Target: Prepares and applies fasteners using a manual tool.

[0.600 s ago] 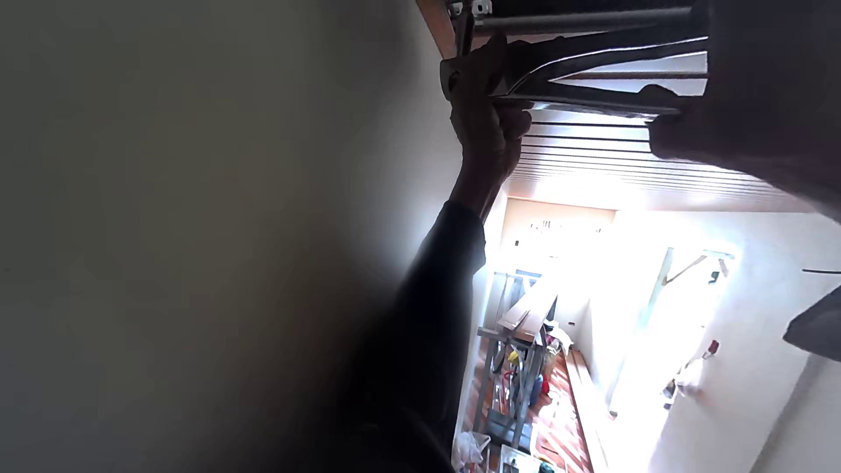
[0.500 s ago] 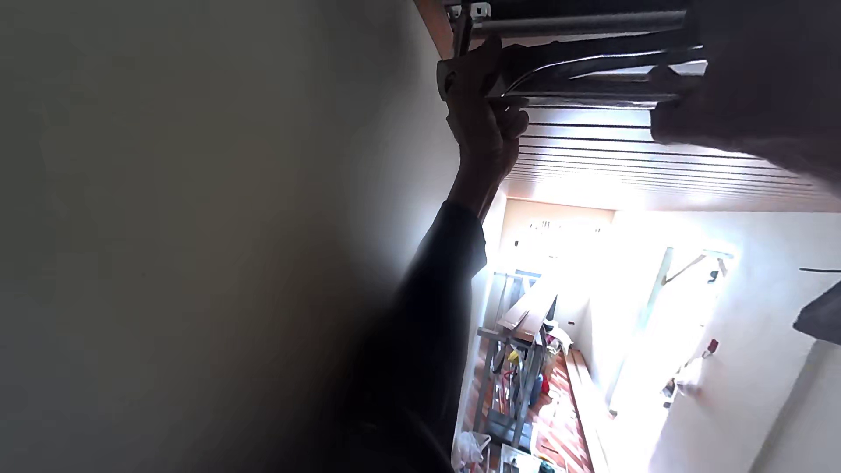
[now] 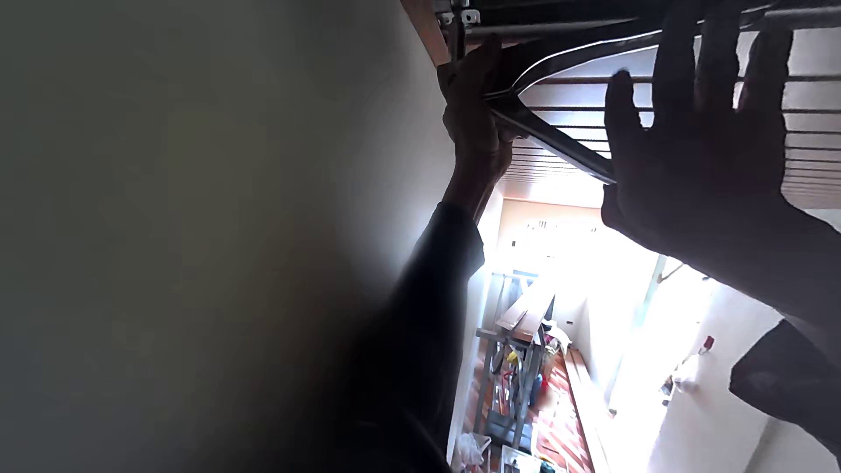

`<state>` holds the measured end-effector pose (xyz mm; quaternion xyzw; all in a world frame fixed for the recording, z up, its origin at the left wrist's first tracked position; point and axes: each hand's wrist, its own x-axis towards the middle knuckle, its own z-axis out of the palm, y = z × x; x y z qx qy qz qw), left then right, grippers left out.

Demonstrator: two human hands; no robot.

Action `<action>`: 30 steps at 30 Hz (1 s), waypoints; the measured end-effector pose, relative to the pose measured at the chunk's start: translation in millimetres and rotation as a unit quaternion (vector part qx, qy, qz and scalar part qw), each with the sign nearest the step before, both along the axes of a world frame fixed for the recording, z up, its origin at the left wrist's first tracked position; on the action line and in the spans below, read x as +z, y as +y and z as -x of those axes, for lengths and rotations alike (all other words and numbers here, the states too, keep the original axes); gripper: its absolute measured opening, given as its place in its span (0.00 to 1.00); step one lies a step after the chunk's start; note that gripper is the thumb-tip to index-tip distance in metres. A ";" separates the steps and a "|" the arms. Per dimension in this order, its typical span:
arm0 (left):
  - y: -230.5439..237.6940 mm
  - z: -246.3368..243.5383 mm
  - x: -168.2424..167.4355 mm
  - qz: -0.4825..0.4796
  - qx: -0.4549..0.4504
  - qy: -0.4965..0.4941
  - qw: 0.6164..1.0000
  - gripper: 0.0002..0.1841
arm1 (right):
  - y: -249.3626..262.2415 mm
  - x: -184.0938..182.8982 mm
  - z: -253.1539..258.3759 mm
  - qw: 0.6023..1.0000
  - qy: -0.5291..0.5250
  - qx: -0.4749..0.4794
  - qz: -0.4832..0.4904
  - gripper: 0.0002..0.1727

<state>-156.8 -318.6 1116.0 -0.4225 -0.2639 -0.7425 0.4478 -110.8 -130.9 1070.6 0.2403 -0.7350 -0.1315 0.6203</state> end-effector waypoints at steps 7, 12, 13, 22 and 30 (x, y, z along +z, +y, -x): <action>-6.2 1.8 0.3 0.030 -0.044 0.030 0.998 0.05 | 13.8 44.2 -1.1 0.996 -0.027 0.045 0.067 0.54; -8.2 3.9 -1.3 0.015 -0.031 -0.006 0.999 0.05 | 17.7 73.0 17.9 0.999 -0.005 0.042 0.012 0.35; -8.5 2.5 -2.0 0.010 -0.034 -0.024 0.999 0.05 | 18.3 79.5 21.7 0.999 0.000 0.044 -0.013 0.29; -3.7 4.6 1.3 0.012 -0.014 0.020 1.000 0.05 | 5.6 12.6 -0.2 1.000 0.018 -0.003 -0.005 0.43; -7.6 3.0 1.0 0.054 -0.037 0.050 0.997 0.06 | 13.1 35.2 -4.7 0.998 -0.016 0.039 0.055 0.59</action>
